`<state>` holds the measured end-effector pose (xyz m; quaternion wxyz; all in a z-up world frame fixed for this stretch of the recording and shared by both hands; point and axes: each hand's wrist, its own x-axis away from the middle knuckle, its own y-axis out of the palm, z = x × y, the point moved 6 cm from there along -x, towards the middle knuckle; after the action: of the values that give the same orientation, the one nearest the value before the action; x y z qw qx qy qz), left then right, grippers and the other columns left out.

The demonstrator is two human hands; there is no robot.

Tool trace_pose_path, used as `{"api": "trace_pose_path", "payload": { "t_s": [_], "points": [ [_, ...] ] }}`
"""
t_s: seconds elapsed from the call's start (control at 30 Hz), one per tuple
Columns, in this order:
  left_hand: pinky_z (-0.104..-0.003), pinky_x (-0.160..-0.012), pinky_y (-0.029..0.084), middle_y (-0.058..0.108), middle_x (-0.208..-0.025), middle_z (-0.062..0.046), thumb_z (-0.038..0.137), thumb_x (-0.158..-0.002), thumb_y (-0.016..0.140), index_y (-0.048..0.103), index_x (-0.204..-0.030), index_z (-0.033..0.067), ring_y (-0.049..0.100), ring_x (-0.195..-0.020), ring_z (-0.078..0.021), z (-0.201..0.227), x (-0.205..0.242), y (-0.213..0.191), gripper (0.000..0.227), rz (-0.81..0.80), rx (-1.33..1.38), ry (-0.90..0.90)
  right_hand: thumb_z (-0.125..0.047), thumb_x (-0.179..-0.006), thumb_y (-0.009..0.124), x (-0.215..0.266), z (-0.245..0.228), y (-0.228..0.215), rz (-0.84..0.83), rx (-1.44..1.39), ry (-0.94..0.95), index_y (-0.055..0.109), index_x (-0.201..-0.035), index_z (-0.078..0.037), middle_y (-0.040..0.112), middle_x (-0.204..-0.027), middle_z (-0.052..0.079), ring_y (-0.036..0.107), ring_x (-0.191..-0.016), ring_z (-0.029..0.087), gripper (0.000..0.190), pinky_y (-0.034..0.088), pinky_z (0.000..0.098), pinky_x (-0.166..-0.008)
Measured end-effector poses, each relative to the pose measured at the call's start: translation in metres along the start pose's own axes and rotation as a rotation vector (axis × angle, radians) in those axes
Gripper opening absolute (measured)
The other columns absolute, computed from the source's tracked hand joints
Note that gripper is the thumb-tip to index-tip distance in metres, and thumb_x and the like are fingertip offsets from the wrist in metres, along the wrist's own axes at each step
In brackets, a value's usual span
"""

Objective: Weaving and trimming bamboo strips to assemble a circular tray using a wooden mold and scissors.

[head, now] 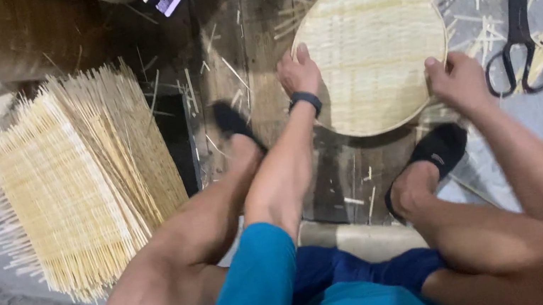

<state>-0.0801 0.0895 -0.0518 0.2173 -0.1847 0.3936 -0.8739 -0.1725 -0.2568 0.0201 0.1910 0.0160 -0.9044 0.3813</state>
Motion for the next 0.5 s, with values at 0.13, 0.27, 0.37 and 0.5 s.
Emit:
{"api": "trace_pose_path", "payload": {
  "t_s": [0.13, 0.27, 0.37, 0.5],
  "points": [
    [-0.048, -0.109, 0.044, 0.065, -0.127, -0.021, 0.048, -0.097, 0.056, 0.068, -0.126, 0.0050, 0.057, -0.125, -0.0383, 0.028, 0.012, -0.022, 0.054, -0.013, 0.063, -0.095, -0.036, -0.103, 0.068, 0.006, -0.016, -0.008, 0.135, -0.127, 0.238, 0.071, -0.097, 0.008, 0.068, -0.081, 0.022, 0.066, -0.074, 0.030, 0.045, 0.050, 0.0425, -0.071],
    [-0.048, -0.105, 0.041, 0.063, -0.129, -0.017, 0.049, -0.095, 0.057, 0.068, -0.120, 0.0032, 0.056, -0.123, -0.0339, 0.076, 0.028, -0.083, 0.054, -0.016, 0.201, -0.380, -0.028, -0.109, 0.064, 0.015, -0.015, -0.033, 0.270, -0.363, 0.078, 0.068, -0.107, 0.006, 0.067, -0.094, 0.016, 0.062, -0.083, 0.020, 0.034, 0.050, 0.0362, -0.073],
    [-0.059, -0.095, 0.053, 0.055, -0.110, -0.040, 0.044, -0.108, 0.049, 0.050, -0.110, -0.0192, 0.054, -0.100, -0.0527, 0.088, 0.040, -0.114, 0.063, -0.085, 0.835, -0.395, -0.027, -0.121, 0.053, 0.040, -0.054, -0.083, 0.388, -0.906, -0.215, 0.066, -0.119, 0.003, 0.068, -0.108, 0.010, 0.059, -0.089, 0.012, 0.033, 0.053, 0.0288, -0.084],
    [-0.043, -0.105, 0.053, 0.066, -0.129, -0.008, 0.038, -0.096, 0.066, 0.061, -0.125, 0.0072, 0.063, -0.120, -0.0227, 0.114, 0.011, -0.151, 0.042, -0.271, 1.118, 0.458, -0.039, -0.117, 0.043, 0.013, -0.022, -0.082, -0.053, -1.493, 0.004, 0.064, -0.129, 0.001, 0.071, -0.116, 0.009, 0.066, -0.102, 0.018, 0.047, 0.056, 0.0312, -0.100]
  ]
}}
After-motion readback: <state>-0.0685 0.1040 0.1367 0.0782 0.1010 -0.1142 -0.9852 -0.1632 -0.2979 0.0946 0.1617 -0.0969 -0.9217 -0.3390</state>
